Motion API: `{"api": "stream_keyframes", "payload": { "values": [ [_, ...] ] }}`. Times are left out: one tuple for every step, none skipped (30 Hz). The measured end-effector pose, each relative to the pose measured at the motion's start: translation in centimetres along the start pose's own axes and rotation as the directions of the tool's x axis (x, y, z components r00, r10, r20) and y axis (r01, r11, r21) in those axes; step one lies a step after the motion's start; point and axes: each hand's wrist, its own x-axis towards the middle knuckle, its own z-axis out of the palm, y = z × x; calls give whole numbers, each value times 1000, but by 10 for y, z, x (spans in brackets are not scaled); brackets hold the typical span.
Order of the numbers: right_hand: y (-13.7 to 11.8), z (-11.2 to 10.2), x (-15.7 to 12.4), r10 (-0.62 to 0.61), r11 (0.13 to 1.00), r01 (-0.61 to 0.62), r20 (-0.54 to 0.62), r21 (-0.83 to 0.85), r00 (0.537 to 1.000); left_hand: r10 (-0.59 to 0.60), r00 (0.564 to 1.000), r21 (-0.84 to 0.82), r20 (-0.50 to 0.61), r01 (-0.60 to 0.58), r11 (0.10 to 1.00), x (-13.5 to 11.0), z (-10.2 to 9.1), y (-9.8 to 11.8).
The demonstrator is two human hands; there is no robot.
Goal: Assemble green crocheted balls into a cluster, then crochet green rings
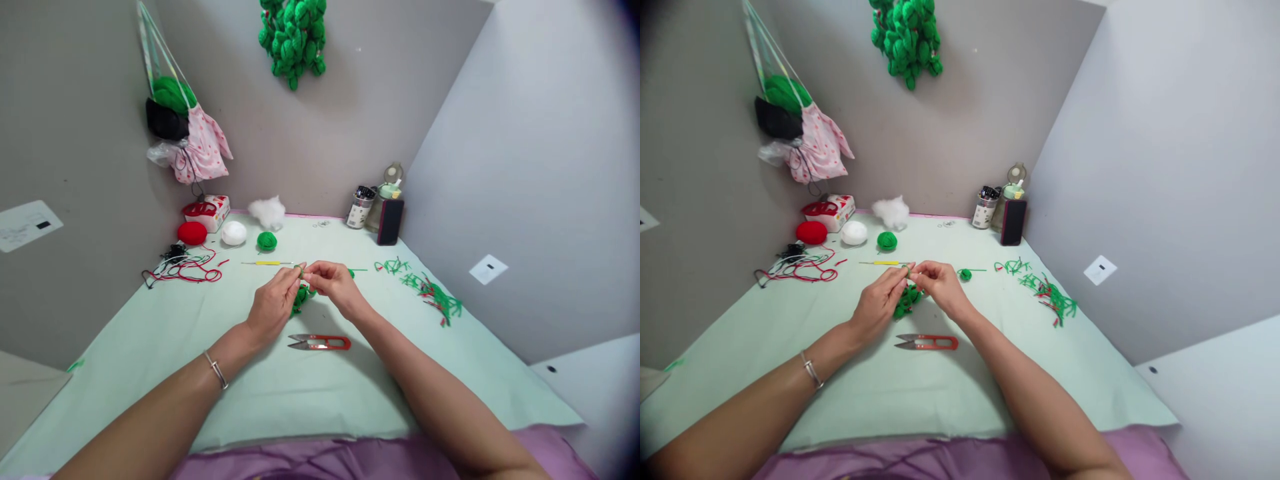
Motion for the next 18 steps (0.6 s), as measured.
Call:
{"api": "stream_keyframes", "payload": {
  "values": [
    [0,0,0,-9,1000,9,-4,-14,1000,0,1000,-2,1,0,1000,0,0,0],
    [0,-1,0,-19,1000,19,-6,-24,1000,-1,1000,-4,2,1,1000,0,0,0],
    [0,-1,1,-27,999,27,-5,-32,1000,-3,1000,-4,5,3,1000,0,0,0],
    [0,-1,1,-31,999,31,-4,-40,1000,-7,1000,-2,10,7,1000,0,0,-1],
    [0,-1,1,-31,998,31,-4,-47,1000,-11,1000,3,17,11,1000,0,0,-1],
    [-1,-1,1,-28,998,28,-4,-56,1000,-13,1000,8,22,12,1000,0,0,-1],
    [0,0,1,-29,998,28,-8,-62,1000,-14,1000,14,28,13,1000,0,-1,-2],
    [0,0,1,-34,997,33,-12,-66,999,-14,999,18,34,14,1000,0,-1,-2],
    [0,1,1,-43,997,42,-14,-67,999,-14,999,20,38,13,1000,0,-1,-2],
    [1,2,1,-55,996,54,-14,-66,998,-11,999,18,41,10,1000,0,-1,-3],
    [2,3,1,-66,996,65,-13,-65,998,-8,999,15,42,8,1000,0,-1,-2],
    [3,3,1,-72,995,71,-10,-65,997,-7,999,10,44,7,1000,1,-1,-2],
    [4,4,2,-74,995,73,-10,-67,997,-5,999,3,45,5,1000,1,-1,-1],
    [5,4,2,-72,995,71,-10,-72,997,-4,999,-9,46,4,1000,1,-2,0],
    [6,3,2,-70,995,69,-12,-77,997,-7,999,-21,47,8,1000,2,-2,1],
    [6,3,3,-67,995,66,-13,-79,998,-12,999,-35,48,14,999,2,-2,2],
    [6,2,3,-64,995,63,-12,-78,998,-20,999,-51,47,23,998,3,-3,3],
    [6,1,3,-60,995,59,-10,-74,998,-28,999,-69,45,31,997,3,-3,3]
  ]
}}
